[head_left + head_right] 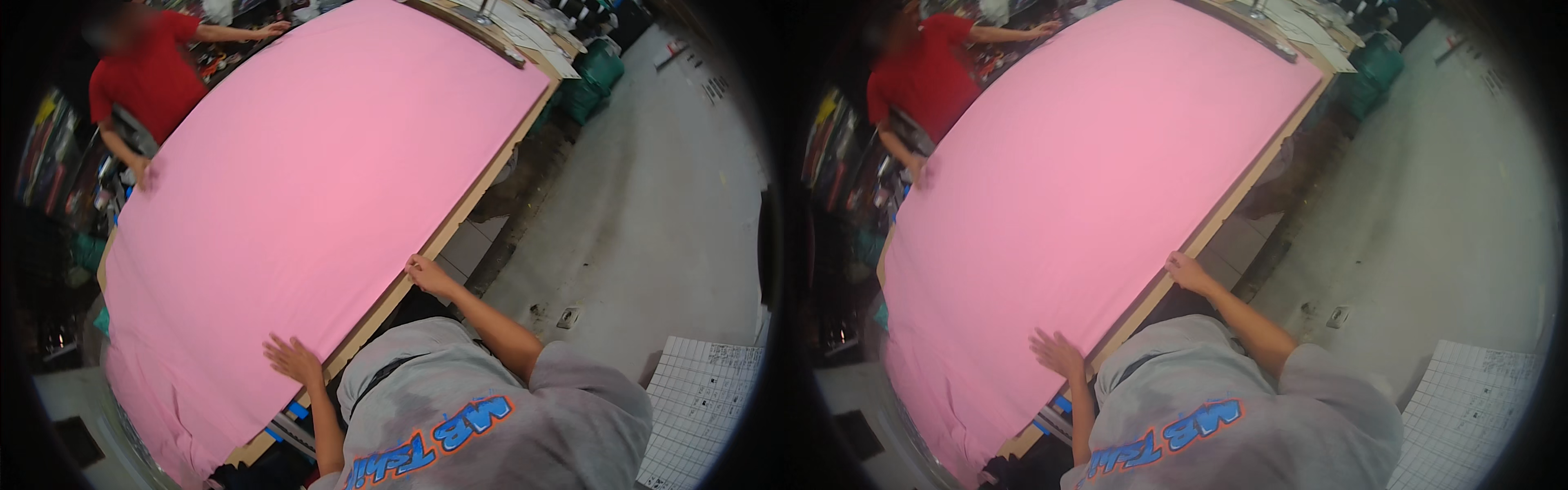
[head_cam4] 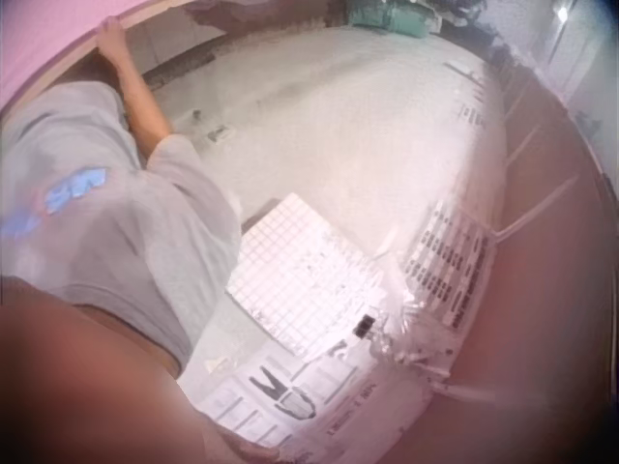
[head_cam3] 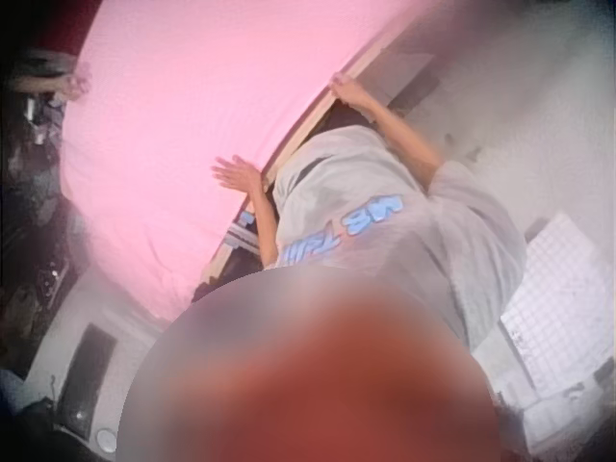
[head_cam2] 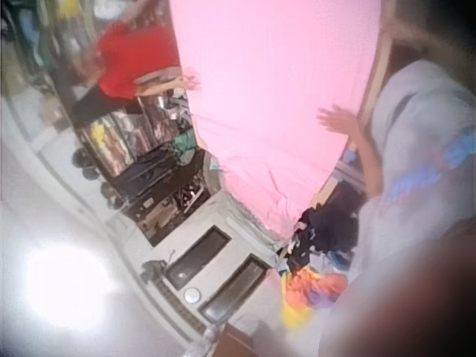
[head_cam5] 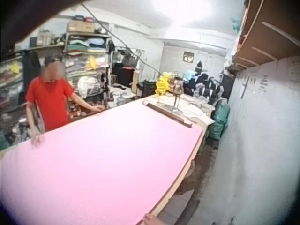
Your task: The person and a coworker repeatedly spread and smooth a large pink fabric on a table, then use a rotary cutter and straightedge to cut the fabric into sections. The process is repeated multiple times throughout the clip.
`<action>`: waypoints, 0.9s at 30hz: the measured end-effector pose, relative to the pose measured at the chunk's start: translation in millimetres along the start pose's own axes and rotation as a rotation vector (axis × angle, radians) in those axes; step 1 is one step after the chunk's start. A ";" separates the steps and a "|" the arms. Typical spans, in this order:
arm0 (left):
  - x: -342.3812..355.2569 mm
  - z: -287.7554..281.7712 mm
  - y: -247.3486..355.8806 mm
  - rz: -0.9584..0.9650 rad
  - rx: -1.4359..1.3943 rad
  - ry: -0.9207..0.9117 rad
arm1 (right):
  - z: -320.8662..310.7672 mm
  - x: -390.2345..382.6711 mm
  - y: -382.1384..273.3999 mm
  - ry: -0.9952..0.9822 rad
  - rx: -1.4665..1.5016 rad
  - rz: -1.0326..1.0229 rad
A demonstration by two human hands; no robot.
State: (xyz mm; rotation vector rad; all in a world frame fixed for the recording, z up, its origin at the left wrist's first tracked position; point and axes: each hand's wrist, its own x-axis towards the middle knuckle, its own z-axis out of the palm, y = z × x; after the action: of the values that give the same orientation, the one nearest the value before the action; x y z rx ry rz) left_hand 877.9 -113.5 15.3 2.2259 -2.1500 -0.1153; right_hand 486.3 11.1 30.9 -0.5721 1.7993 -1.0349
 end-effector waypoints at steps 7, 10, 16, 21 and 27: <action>-50.7 6.7 16.7 -0.248 0.115 -0.061 | -54.4 8.6 10.5 -0.353 0.025 0.173; -86.2 5.6 33.6 -0.316 0.070 -0.070 | -63.4 23.5 21.9 -0.442 0.014 0.139; -171.6 50.2 23.4 -0.255 -0.208 0.148 | -83.2 53.8 -0.1 -0.741 -0.101 0.191; -211.3 79.8 40.3 -0.653 -0.555 -0.547 | -96.9 66.9 -9.5 -0.939 -0.043 0.311; -232.3 96.5 58.0 -0.778 -0.687 -0.457 | -101.2 73.8 -4.4 -0.912 -0.103 0.364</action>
State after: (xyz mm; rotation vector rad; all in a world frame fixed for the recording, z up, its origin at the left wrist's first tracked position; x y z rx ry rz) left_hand 804.1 118.4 -70.8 2.5195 -0.9328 -1.2528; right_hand 362.8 -5.7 17.1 -0.6129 1.0760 -0.3236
